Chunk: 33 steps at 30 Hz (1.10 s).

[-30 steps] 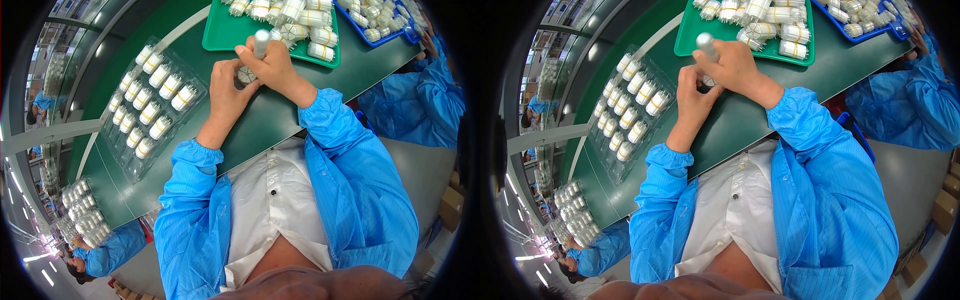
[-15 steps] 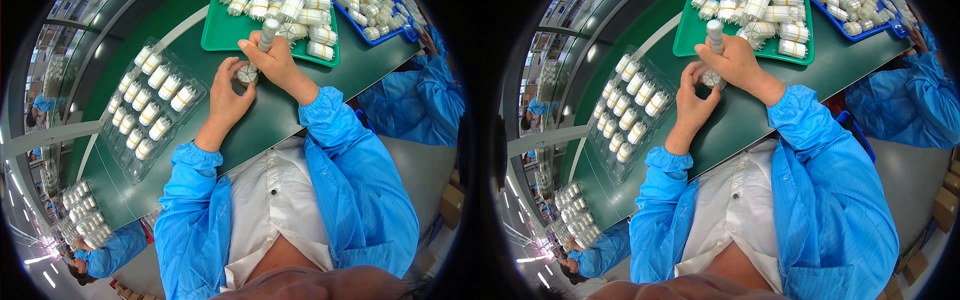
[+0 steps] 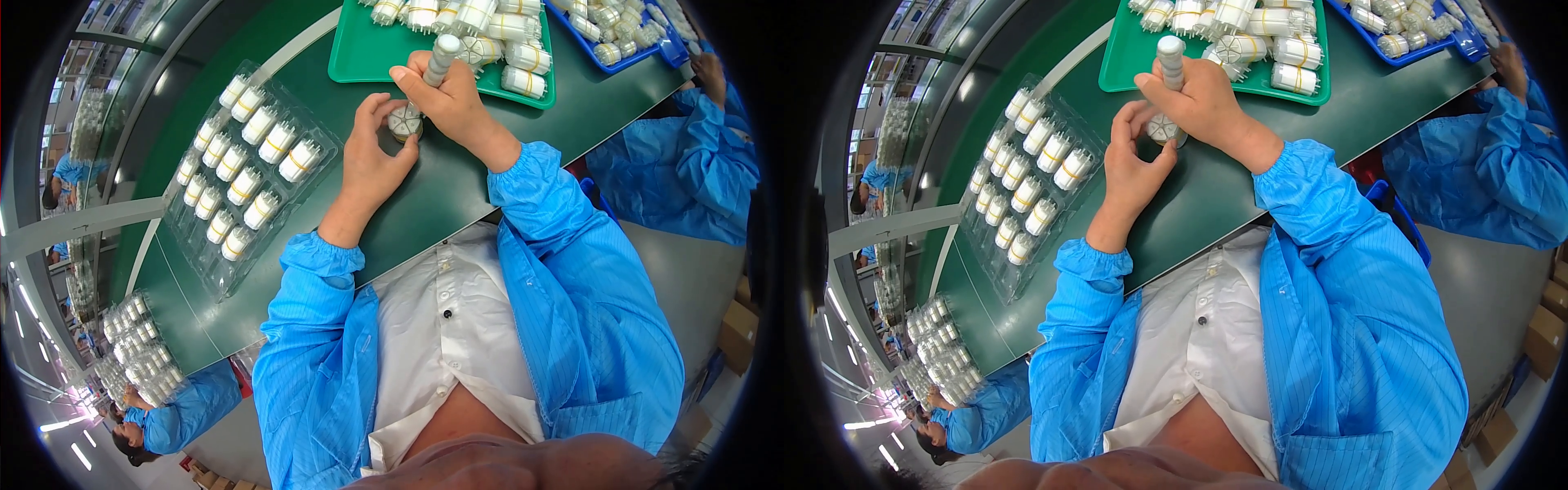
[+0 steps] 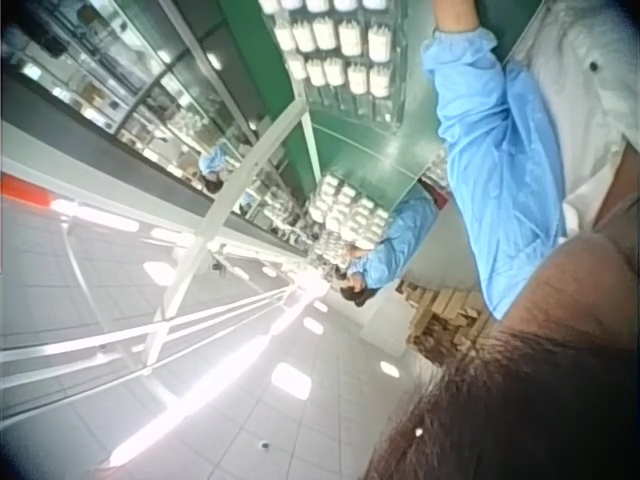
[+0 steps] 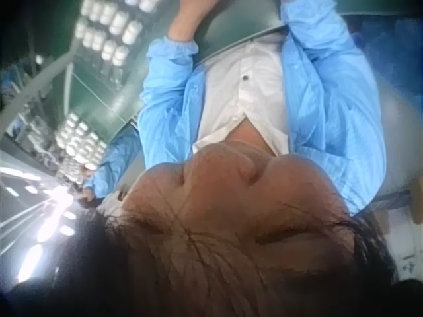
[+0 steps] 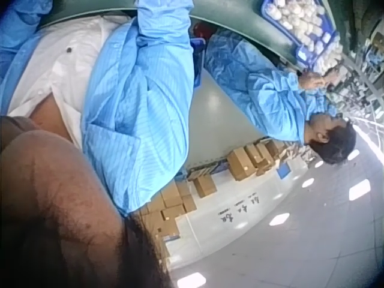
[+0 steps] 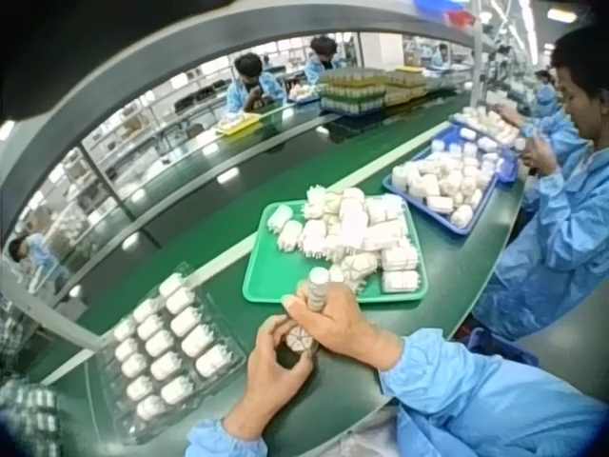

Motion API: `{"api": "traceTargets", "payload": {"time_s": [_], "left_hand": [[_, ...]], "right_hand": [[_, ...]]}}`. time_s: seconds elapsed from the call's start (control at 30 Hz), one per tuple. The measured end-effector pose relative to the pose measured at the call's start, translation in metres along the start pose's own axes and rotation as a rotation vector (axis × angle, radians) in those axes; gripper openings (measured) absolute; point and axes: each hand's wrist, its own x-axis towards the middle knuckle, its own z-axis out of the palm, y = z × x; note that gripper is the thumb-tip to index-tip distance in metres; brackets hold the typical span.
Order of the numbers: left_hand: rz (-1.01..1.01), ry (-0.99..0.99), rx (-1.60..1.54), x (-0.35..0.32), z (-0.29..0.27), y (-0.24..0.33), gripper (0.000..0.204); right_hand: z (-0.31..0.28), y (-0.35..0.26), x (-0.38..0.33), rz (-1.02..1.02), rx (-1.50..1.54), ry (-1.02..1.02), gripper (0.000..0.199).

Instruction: The person assembles small components onto plastic plugs using a specialized hand tool at a manufacturing workbench.

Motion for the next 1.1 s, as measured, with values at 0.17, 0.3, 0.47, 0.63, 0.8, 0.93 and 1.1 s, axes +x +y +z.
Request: {"api": "traceTargets", "payload": {"time_s": [0.17, 0.3, 0.47, 0.63, 0.8, 0.93, 1.1], "left_hand": [[0.139, 0.047, 0.341, 0.001, 0.001, -0.001, 0.066], [0.069, 0.038, 0.377, -0.001, 0.004, -0.009, 0.068], [0.018, 0.038, 0.028, -0.001, 0.002, 0.001, 0.065], [0.003, 0.0, 0.014, -0.001, 0.001, 0.001, 0.065], [0.048, 0.043, 0.304, -0.001, 0.002, -0.002, 0.068], [-0.013, 0.029, 0.036, -0.003, 0.0, 0.0, 0.069], [0.008, -0.041, 0.01, 0.003, 0.001, 0.0, 0.066]], "right_hand": [[0.004, -0.004, 0.0, -0.295, -0.29, -0.022, 0.035], [0.002, 0.004, -0.004, -0.116, -0.121, -0.027, 0.035], [-0.004, -0.002, 0.0, 0.005, 0.089, 0.016, 0.036], [0.0, -0.003, 0.002, -0.081, -0.15, -0.025, 0.037], [0.004, -0.007, -0.002, -0.282, -0.254, -0.04, 0.037], [-0.004, -0.005, -0.002, -0.004, 0.032, -0.001, 0.037], [-0.005, 0.0, 0.002, -0.03, -0.062, -0.013, 0.036]]}}
